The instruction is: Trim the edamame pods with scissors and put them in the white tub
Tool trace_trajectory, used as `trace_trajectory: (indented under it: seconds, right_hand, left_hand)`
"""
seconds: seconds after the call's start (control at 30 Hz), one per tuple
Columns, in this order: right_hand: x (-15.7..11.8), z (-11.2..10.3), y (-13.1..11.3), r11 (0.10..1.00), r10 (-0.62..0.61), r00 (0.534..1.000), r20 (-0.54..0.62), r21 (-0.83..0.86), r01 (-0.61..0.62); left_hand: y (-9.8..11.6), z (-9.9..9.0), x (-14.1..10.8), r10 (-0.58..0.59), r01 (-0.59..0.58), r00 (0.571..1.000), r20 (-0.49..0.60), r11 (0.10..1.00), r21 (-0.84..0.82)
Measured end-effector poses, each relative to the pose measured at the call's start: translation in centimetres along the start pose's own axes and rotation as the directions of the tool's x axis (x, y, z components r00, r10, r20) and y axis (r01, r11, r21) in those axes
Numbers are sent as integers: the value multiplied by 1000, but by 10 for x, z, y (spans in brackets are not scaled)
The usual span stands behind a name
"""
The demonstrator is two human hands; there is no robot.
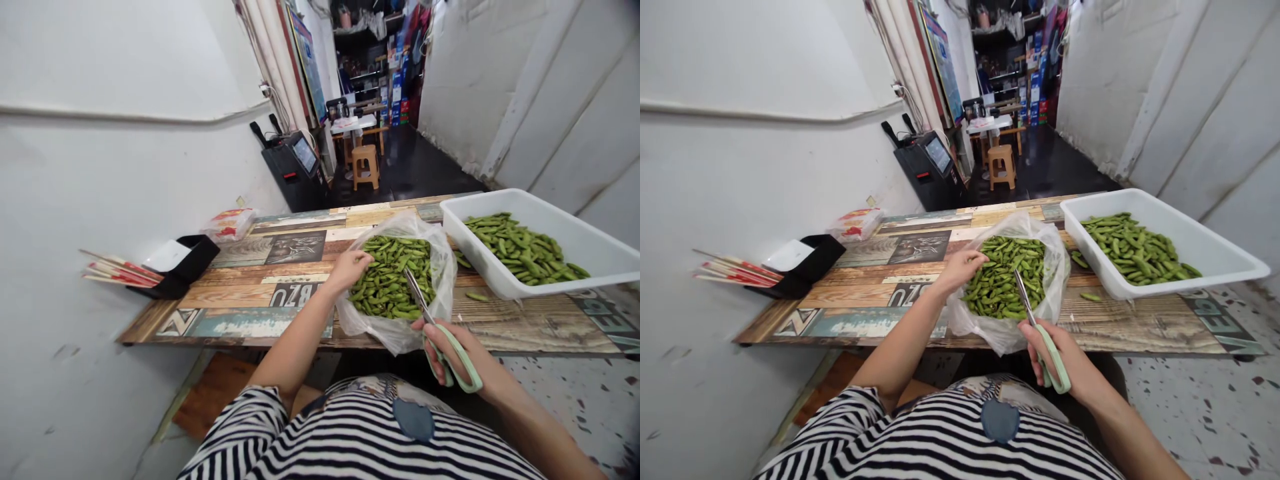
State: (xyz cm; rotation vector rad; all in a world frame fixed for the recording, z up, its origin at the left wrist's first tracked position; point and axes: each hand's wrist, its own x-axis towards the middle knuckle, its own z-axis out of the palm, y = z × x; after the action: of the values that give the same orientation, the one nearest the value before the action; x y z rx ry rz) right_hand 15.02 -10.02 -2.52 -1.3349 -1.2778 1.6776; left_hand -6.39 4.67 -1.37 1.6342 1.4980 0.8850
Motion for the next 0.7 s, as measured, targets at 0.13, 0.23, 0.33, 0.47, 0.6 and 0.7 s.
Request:
trace_trajectory:
  seconds: [0.13, 0.23, 0.33, 0.47, 0.6, 0.7]
  right_hand:
    - [1, -1, 3, 1000, -7, 1000, 23, -26, 8]
    - [-1, -3, 3, 1000, -18, 999, 36, -17, 19]
    - [-2, -6, 1, 998, -44, 997, 67, -44, 47]
    - [-3, -10, -4, 981, -67, 992, 103, -177, 84]
    - [-4, -11, -10, 953, -85, 991, 107, -280, 112]
    - [-5, -10, -11, 936, -110, 990, 92, -326, 135]
  left_hand:
    - [-8, 12, 8, 156, -140, 987, 24, 795, 591]
    - [-6, 12, 12, 158, -172, 984, 79, 748, 641]
    - [4, 6, 6, 179, -239, 967, 181, 885, 400]
    - [25, 1, -15, 181, -235, 936, 302, 960, 154]
    - [37, 4, -31, 148, -197, 937, 317, 972, 127]
    - [36, 8, -34, 102, -127, 960, 260, 989, 80]
